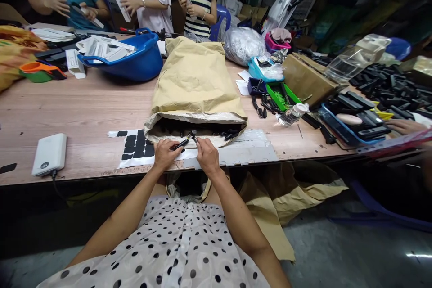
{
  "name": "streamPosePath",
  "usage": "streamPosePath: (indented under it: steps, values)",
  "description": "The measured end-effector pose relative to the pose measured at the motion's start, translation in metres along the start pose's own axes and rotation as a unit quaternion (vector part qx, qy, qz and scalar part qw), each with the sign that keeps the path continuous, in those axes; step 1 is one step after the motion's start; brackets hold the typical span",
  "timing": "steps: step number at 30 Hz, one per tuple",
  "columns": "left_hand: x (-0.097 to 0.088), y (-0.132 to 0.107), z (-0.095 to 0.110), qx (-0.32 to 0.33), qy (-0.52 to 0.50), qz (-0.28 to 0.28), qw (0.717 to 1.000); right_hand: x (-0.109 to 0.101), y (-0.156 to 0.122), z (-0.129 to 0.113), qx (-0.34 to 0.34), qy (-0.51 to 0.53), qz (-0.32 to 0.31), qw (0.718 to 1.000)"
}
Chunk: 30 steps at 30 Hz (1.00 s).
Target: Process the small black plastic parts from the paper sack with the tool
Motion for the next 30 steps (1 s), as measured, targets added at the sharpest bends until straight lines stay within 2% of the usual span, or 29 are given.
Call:
streamPosePath:
  steps: [7, 12, 17, 20, 24, 30]
  values:
    - [0.001, 0.0, 0.0, -0.003, 0.001, 0.002, 1.0, 0.006, -0.002, -0.014, -0.014, -0.03, -0.032, 0.999]
    - [0.002, 0.0, 0.001, -0.011, -0.003, -0.011, 1.0, 0.0, -0.001, -0.024, -0.032, -0.025, -0.019, 0.999]
    - [0.002, 0.0, 0.0, -0.007, -0.001, -0.004, 1.0, 0.01, -0.006, -0.032, -0.052, -0.031, -0.051, 0.997]
    - [0.002, 0.0, 0.002, -0.001, -0.001, -0.001, 1.0, 0.01, -0.006, -0.025, -0.037, -0.037, -0.045, 0.998]
    - [0.002, -0.001, 0.002, -0.004, -0.003, 0.002, 1.0, 0.0, 0.002, -0.003, -0.007, -0.062, -0.015, 0.998]
    - [0.001, -0.001, 0.003, -0.002, -0.007, 0.004, 1.0, 0.0, 0.005, 0.022, 0.0, -0.13, -0.023, 0.991]
Point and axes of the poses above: each hand's wrist, its own y-axis towards the middle knuckle, its own x-axis out of the palm, z = x × y, the point moved 7 cm from there along y, towards the middle knuckle, and after that the axes turned 2 degrees about y, right-handed, at the moved point
